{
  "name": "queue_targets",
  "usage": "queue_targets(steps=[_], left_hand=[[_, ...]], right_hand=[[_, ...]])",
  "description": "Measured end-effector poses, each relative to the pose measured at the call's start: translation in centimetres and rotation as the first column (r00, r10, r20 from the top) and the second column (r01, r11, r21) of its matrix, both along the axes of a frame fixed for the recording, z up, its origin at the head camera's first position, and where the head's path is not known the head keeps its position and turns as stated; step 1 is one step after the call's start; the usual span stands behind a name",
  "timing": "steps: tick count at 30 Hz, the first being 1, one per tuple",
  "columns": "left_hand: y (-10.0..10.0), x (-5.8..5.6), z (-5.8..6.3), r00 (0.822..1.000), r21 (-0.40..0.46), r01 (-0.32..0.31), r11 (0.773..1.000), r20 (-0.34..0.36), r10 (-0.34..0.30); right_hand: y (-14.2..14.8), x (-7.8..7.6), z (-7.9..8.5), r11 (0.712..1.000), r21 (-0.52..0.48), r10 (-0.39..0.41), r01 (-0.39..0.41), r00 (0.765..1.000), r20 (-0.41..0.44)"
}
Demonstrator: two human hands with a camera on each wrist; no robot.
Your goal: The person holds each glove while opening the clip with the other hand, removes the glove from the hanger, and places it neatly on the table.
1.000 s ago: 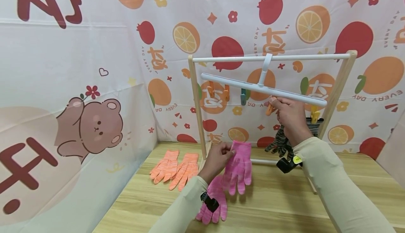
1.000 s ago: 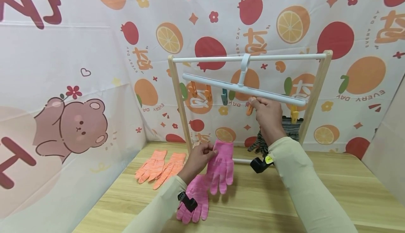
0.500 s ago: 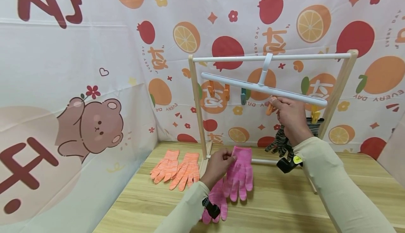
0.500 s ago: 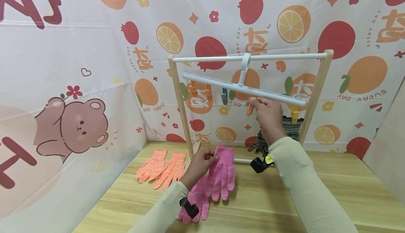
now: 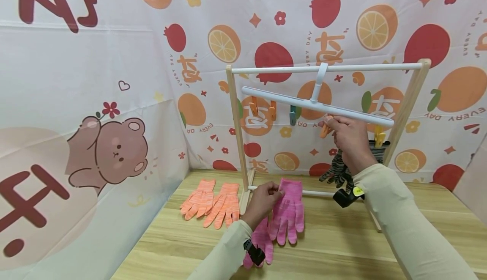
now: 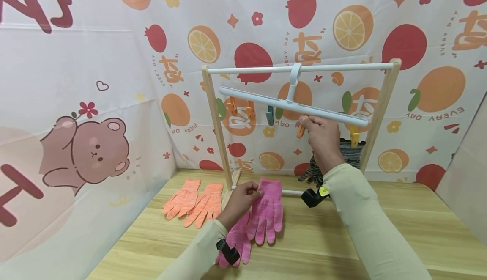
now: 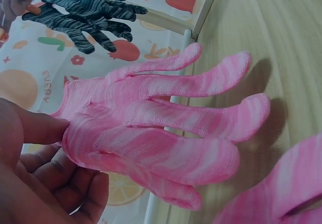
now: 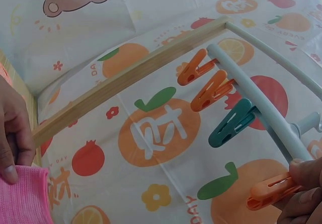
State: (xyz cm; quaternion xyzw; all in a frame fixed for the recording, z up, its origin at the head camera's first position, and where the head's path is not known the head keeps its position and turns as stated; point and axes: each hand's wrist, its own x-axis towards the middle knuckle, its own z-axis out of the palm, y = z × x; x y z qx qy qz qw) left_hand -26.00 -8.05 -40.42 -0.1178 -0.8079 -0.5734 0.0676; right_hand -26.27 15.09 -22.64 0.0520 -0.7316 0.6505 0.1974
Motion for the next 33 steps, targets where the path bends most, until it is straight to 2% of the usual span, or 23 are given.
queue_targets(steps=[12,18,24,28,33], left_hand=[[-0.1,0.4,-0.5,0.998,-0.015,0.006,1.0,0.059,-0.005],[-0.2,0.5,-0.8,0.997,0.001,0.028,1.0,0.075,-0.028],[-0.2,0.6,-0.9,0.996,-0.004,0.016,1.0,0.091,-0.015],[-0.2,0.6,-1.1,0.997,-0.034,-0.002,0.999,0.08,0.005],[-0.3,0.5,-1.4,0.997,-0.126,-0.031,0.992,0.059,0.039]], right_hand=[[0.2,0.1,0.0,1.0,0.006,0.007,-0.007,1.0,0.01],[0.1,0.1,0.0,1.0,0.006,0.003,-0.003,1.0,0.001],[0.1,0.1,0.1,1.0,-0.004,-0.003,0.003,1.0,0.004],[0.1,0.1,0.1,1.0,-0.002,-0.004,0.004,1.0,0.008],[0.1,0.0,0.1,1.0,-0.01,0.0,0.0,1.0,0.006]])
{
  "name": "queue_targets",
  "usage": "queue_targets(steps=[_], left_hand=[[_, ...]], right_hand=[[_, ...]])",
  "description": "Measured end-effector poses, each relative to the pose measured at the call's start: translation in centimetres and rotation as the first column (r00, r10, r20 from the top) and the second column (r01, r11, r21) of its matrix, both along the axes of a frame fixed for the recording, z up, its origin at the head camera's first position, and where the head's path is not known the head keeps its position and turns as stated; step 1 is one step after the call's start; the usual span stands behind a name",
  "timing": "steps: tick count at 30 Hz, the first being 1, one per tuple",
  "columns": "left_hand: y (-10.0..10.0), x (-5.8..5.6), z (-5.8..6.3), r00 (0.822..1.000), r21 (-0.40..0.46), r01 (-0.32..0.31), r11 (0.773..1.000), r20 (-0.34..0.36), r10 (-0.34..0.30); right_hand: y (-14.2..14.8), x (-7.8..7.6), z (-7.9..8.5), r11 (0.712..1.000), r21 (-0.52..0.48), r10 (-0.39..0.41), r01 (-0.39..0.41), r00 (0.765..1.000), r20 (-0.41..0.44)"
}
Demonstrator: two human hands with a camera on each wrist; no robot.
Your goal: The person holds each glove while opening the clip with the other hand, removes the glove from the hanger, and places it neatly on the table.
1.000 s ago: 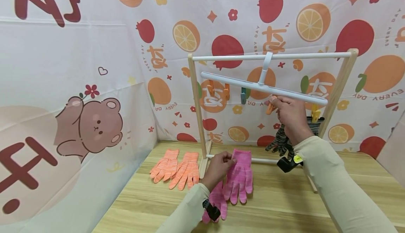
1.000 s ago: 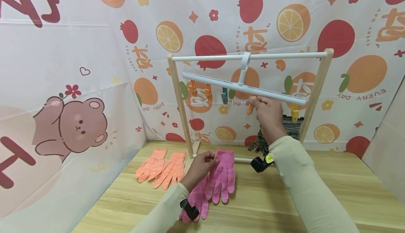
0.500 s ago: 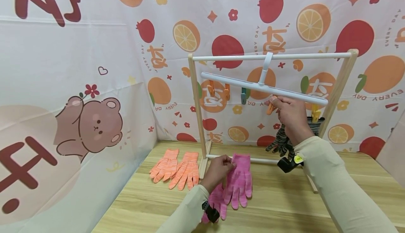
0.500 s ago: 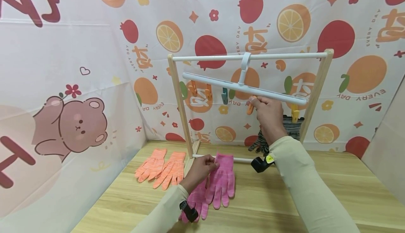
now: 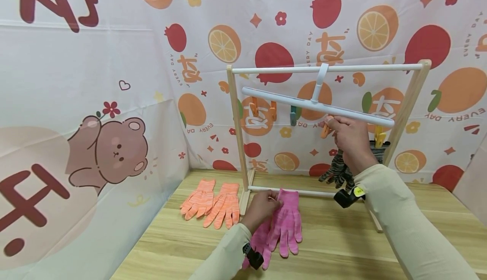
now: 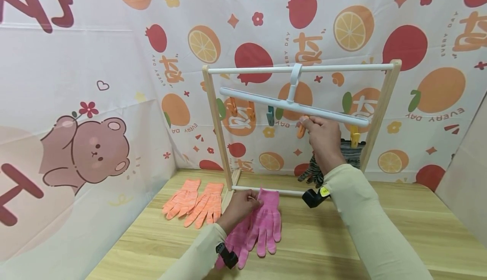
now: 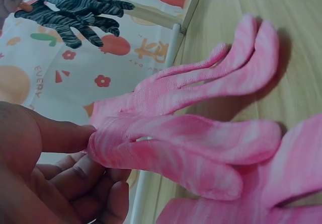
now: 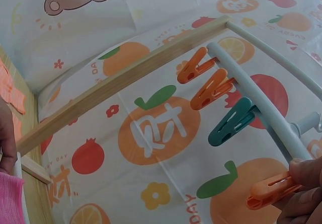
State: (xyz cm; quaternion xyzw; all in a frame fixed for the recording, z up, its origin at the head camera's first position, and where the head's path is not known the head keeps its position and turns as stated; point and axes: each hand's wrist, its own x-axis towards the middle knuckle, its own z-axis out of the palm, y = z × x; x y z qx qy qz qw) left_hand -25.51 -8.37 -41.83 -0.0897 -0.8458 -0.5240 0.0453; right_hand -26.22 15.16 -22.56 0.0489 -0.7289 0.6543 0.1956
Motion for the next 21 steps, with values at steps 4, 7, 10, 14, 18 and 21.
queue_targets(steps=[4,7,10,14,18,21], left_hand=[[-0.03,-0.12,-0.25,1.0,-0.053,-0.01,0.999,-0.001,0.01],[-0.04,-0.27,-0.34,1.0,-0.067,-0.019,0.998,-0.001,0.019],[0.0,-0.39,-0.32,1.0,-0.082,-0.027,0.996,0.006,0.028],[0.02,-0.37,-0.13,0.999,-0.1,-0.031,0.995,0.01,0.032],[-0.1,-0.19,-0.03,0.999,-0.124,-0.024,0.992,0.024,0.027],[-0.2,-0.07,-0.09,0.999,-0.148,-0.003,0.989,0.036,0.008]], right_hand=[[0.0,-0.02,0.0,1.0,0.003,-0.003,0.003,1.0,0.003],[0.01,-0.04,0.01,1.0,0.003,-0.006,0.006,1.0,0.002],[0.0,-0.03,0.02,1.0,0.0,-0.004,0.004,1.0,0.0],[-0.01,-0.03,0.05,1.0,-0.016,0.005,-0.005,1.0,-0.002],[0.0,-0.02,0.01,1.0,-0.011,0.007,-0.007,1.0,0.001],[0.0,0.01,-0.03,1.0,0.01,0.002,-0.002,1.0,0.001]])
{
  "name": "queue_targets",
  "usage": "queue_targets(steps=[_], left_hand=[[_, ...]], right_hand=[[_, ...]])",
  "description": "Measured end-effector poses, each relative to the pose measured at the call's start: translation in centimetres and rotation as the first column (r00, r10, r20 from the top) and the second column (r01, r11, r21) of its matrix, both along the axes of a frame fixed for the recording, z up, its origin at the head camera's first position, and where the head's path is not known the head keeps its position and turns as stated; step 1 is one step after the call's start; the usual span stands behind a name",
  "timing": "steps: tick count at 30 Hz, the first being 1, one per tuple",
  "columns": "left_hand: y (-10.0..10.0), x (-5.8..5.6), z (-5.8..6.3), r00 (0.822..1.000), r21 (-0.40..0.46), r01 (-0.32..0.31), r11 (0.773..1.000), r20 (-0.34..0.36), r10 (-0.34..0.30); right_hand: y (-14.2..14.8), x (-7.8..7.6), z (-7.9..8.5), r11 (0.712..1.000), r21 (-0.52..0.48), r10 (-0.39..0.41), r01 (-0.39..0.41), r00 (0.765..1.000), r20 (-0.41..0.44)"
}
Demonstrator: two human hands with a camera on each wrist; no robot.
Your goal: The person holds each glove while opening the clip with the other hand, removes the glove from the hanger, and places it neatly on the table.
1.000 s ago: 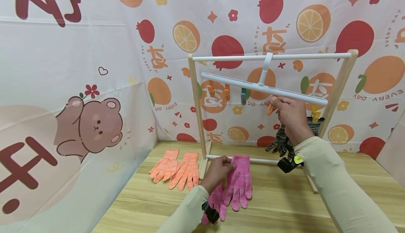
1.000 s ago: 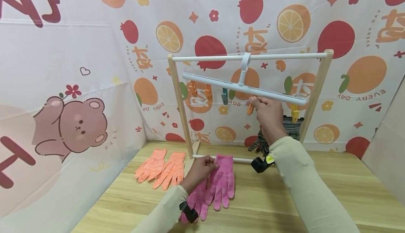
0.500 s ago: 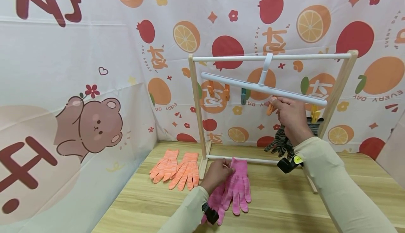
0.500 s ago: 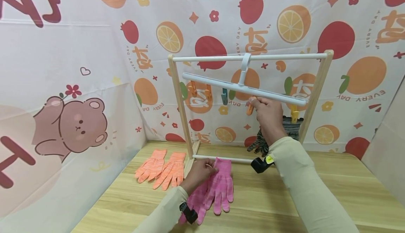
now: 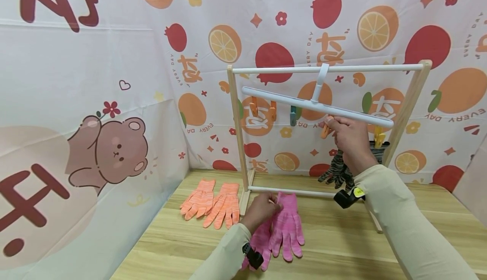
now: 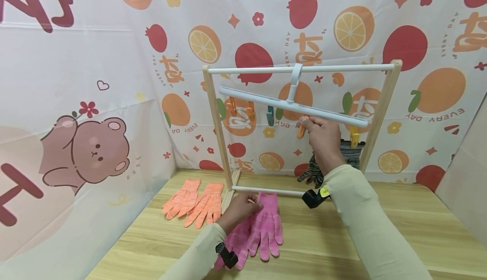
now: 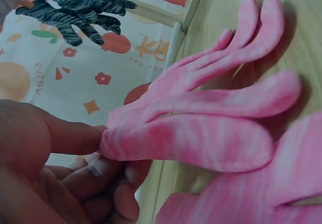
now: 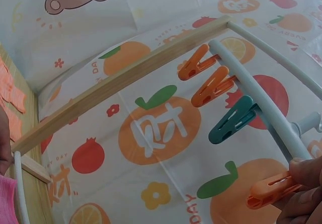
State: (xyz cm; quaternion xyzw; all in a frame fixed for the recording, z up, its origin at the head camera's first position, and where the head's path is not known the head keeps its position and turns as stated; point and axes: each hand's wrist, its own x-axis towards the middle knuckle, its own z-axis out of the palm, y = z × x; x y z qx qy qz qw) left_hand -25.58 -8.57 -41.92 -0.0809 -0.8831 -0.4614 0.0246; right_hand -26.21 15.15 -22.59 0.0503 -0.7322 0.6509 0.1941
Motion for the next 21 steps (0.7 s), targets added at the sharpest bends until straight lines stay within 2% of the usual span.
queue_targets(steps=[5,9,21], left_hand=[[-0.06,0.08,-0.11,0.999,-0.036,0.041,0.999,-0.002,-0.041],[-0.07,0.1,-0.16,0.998,-0.101,0.061,0.993,-0.019,-0.063],[-0.3,0.36,-0.35,0.989,-0.263,0.099,0.96,-0.078,-0.124]], right_hand=[[0.01,0.12,0.07,1.0,-0.009,-0.002,0.002,1.0,0.009],[0.08,0.15,0.11,1.0,-0.006,0.001,-0.001,1.0,0.004],[-0.01,0.17,0.07,1.0,-0.005,-0.013,0.013,1.0,0.022]])
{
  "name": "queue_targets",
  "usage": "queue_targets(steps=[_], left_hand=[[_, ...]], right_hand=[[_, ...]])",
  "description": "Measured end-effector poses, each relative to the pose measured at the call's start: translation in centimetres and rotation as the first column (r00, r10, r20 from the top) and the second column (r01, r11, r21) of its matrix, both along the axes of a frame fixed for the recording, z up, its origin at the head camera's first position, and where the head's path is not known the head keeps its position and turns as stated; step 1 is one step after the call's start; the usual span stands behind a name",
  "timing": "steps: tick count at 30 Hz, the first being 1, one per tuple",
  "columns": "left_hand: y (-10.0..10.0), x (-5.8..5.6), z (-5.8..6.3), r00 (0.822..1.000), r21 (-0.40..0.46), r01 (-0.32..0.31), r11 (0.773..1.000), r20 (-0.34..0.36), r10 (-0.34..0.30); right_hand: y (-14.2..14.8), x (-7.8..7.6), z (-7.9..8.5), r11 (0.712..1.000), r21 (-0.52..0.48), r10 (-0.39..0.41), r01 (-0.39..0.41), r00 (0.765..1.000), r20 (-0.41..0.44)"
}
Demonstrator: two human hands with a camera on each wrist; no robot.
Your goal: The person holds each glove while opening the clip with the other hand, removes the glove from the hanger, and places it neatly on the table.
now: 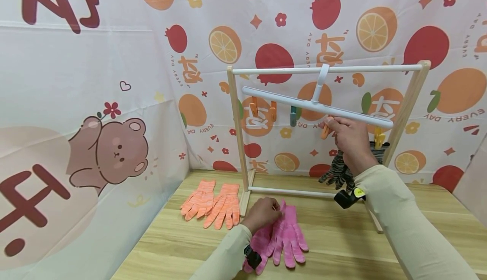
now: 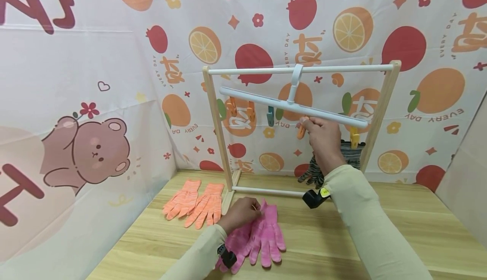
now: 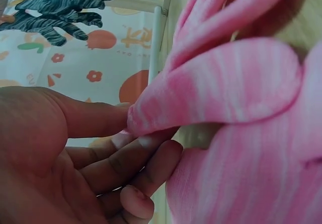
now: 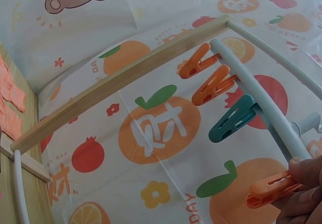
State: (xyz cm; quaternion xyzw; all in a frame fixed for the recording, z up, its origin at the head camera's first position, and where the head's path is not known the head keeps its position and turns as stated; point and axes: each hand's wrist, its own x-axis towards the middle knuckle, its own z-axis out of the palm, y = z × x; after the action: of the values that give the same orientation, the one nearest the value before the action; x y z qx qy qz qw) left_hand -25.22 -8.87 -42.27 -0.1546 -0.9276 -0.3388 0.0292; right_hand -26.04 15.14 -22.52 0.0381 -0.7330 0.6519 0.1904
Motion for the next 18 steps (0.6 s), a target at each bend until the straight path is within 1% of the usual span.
queue_targets(steps=[3,9,13,18], left_hand=[[-0.06,0.19,0.04,1.0,-0.024,0.014,1.0,-0.012,-0.014],[-0.06,0.45,0.11,0.999,-0.036,0.019,0.999,-0.029,-0.02],[-0.04,0.58,0.16,0.999,-0.072,-0.001,0.997,-0.046,-0.003],[-0.03,0.65,0.23,0.996,-0.124,-0.054,0.991,-0.08,0.044]], right_hand=[[0.04,0.0,0.0,1.0,-0.002,0.004,-0.004,1.0,0.0],[0.1,-0.05,-0.01,1.0,-0.01,0.014,-0.014,1.0,-0.023],[0.1,-0.05,-0.03,1.0,-0.003,0.014,-0.014,1.0,-0.019],[0.12,-0.08,-0.05,1.0,0.019,0.006,-0.006,1.0,-0.023]])
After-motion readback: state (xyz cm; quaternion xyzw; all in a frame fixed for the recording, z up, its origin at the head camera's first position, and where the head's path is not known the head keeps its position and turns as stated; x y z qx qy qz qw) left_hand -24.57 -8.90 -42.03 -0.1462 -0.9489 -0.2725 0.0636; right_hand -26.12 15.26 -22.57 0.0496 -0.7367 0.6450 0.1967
